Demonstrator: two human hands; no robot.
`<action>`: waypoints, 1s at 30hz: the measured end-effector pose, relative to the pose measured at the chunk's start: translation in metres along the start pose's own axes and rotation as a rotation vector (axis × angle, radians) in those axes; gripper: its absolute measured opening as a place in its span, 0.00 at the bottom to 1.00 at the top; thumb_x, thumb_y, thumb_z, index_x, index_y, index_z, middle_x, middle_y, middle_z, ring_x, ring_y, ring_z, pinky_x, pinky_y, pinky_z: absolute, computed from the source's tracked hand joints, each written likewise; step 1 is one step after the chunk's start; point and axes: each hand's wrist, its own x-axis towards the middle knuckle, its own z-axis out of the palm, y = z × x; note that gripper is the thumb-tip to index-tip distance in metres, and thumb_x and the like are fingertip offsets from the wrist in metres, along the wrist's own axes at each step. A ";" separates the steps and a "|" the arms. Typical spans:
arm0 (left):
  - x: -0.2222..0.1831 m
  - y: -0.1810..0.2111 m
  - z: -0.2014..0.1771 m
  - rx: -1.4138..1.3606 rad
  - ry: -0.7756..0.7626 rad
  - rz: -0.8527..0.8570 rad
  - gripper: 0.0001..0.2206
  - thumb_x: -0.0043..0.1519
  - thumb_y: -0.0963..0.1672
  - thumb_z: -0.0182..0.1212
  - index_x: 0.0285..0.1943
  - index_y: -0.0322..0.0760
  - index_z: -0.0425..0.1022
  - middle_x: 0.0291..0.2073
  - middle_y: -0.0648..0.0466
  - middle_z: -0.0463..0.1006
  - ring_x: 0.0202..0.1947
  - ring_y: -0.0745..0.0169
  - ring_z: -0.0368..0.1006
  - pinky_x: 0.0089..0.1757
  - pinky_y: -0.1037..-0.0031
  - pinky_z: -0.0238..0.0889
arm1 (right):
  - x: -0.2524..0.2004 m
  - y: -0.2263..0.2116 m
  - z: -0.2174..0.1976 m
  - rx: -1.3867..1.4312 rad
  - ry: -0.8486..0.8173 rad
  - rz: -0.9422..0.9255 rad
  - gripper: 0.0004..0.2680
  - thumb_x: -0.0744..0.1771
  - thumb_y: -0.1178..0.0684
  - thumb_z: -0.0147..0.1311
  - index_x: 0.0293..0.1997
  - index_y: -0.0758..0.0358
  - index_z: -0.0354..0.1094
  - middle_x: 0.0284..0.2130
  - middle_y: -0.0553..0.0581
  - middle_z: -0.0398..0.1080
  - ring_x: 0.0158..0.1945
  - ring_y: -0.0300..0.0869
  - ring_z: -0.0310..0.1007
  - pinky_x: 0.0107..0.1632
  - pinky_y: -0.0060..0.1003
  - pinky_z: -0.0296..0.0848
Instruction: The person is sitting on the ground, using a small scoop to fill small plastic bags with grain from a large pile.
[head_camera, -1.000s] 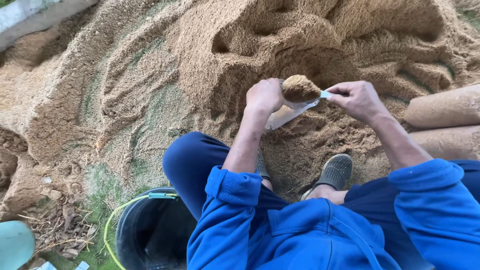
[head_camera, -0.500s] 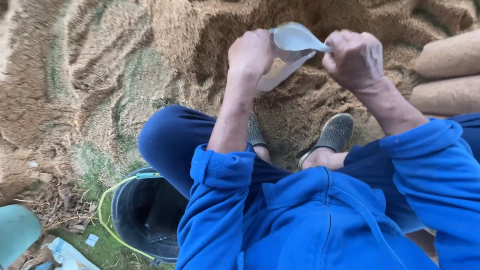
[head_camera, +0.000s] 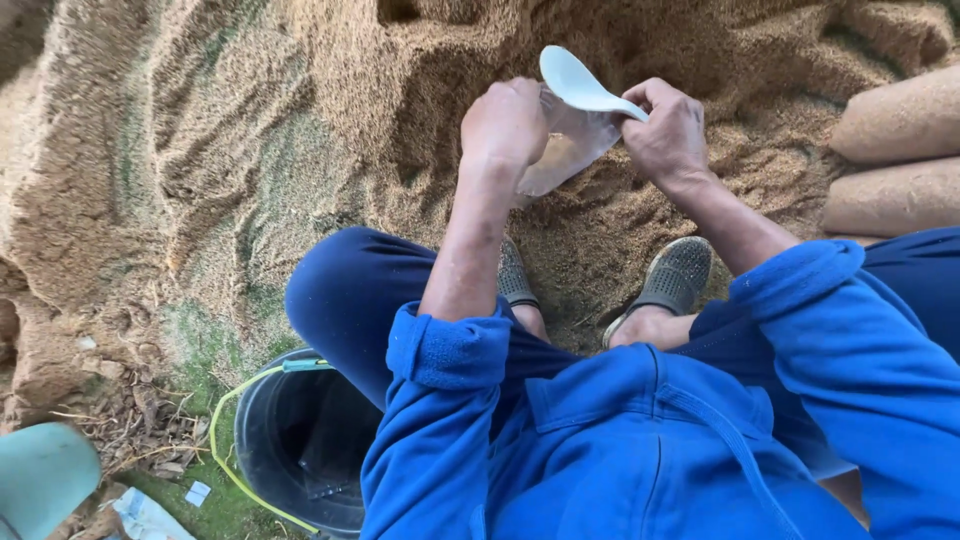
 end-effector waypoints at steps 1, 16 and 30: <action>-0.002 0.001 -0.003 -0.002 -0.017 -0.011 0.12 0.69 0.47 0.54 0.52 0.39 0.79 0.42 0.51 0.84 0.38 0.62 0.82 0.46 0.66 0.77 | 0.002 0.003 0.000 -0.014 -0.009 0.025 0.02 0.68 0.61 0.60 0.42 0.70 0.74 0.27 0.57 0.74 0.21 0.36 0.64 0.19 0.28 0.63; -0.059 -0.002 -0.056 -0.275 0.158 -0.002 0.11 0.61 0.37 0.56 0.51 0.35 0.79 0.44 0.45 0.84 0.36 0.59 0.84 0.44 0.69 0.79 | -0.003 -0.073 -0.052 0.276 -0.195 0.071 0.08 0.71 0.63 0.51 0.33 0.68 0.72 0.25 0.59 0.72 0.20 0.36 0.61 0.16 0.27 0.57; -0.075 0.015 -0.046 -0.283 0.245 0.264 0.13 0.57 0.31 0.48 0.43 0.23 0.80 0.33 0.30 0.82 0.33 0.29 0.82 0.35 0.44 0.77 | -0.026 -0.041 -0.055 0.041 -0.002 0.046 0.13 0.68 0.47 0.62 0.27 0.62 0.68 0.18 0.62 0.65 0.27 0.53 0.67 0.35 0.45 0.65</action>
